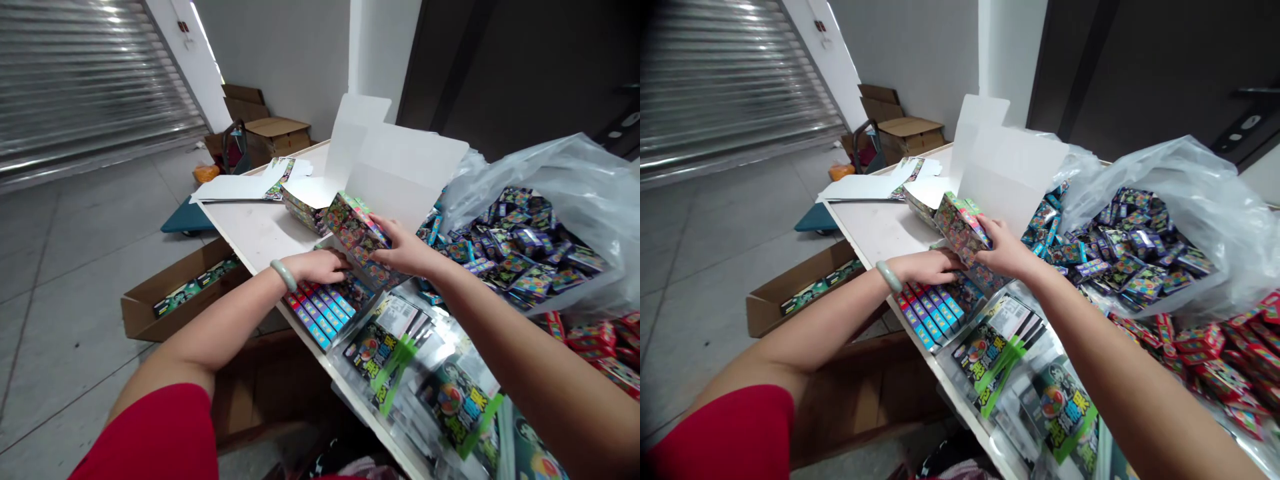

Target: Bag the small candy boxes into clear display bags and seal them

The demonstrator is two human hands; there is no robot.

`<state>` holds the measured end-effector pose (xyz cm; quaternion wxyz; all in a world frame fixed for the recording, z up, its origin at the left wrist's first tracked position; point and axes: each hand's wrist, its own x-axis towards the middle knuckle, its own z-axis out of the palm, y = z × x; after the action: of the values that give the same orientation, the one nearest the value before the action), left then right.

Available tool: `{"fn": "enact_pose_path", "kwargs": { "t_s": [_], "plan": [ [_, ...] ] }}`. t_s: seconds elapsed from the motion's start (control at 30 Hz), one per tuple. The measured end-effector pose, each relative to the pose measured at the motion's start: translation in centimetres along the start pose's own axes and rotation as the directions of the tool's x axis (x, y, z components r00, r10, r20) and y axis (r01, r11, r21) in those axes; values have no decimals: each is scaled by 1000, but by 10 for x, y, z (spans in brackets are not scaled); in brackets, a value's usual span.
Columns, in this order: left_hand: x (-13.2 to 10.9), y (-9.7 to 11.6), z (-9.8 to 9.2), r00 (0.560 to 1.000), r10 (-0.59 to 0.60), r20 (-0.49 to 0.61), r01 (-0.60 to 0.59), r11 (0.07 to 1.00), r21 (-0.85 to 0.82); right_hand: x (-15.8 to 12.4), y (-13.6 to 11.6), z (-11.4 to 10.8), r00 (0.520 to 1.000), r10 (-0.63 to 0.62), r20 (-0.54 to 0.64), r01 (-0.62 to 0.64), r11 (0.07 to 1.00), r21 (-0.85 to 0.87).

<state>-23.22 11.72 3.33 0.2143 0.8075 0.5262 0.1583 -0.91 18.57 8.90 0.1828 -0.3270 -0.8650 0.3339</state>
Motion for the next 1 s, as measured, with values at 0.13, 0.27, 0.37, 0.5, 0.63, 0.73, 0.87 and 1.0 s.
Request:
{"fn": "enact_pose_path", "kwargs": {
  "t_s": [0.13, 0.27, 0.37, 0.5, 0.63, 0.73, 0.87, 1.0],
  "plan": [
    [-35, 2, -6, 989, 86, 123, -97, 992, 83, 10, -3, 14, 998, -14, 58, 19, 996, -89],
    [-52, -3, 7, 995, 91, 49, -99, 975, 200, 19, -13, 31, 995, 36, 98, -17, 982, -186],
    [-55, -7, 17, 995, 102, -16, -97, 974, 203, 22, -20, 38, 989, 79, 122, -48, 968, -245],
    [-57, -9, 20, 984, 132, -116, -110, 976, 186, 19, -21, 46, 979, 144, 141, -91, 941, -324],
    [-60, -5, 20, 967, 148, -209, -118, 981, 152, 14, -20, 61, 974, 189, 125, -127, 914, -386],
    [-63, -3, 20, 945, 116, -305, -80, 989, 125, 13, -19, 77, 967, 203, 151, -125, 903, -410],
    [-64, -12, 17, 881, -3, -474, 59, 993, 103, 9, -10, 91, 966, 172, 192, -88, 919, -384],
    [-60, -31, 13, 821, -137, -554, 224, 970, 91, -17, 6, 92, 997, -51, 59, 68, 938, -339]
  ]
}}
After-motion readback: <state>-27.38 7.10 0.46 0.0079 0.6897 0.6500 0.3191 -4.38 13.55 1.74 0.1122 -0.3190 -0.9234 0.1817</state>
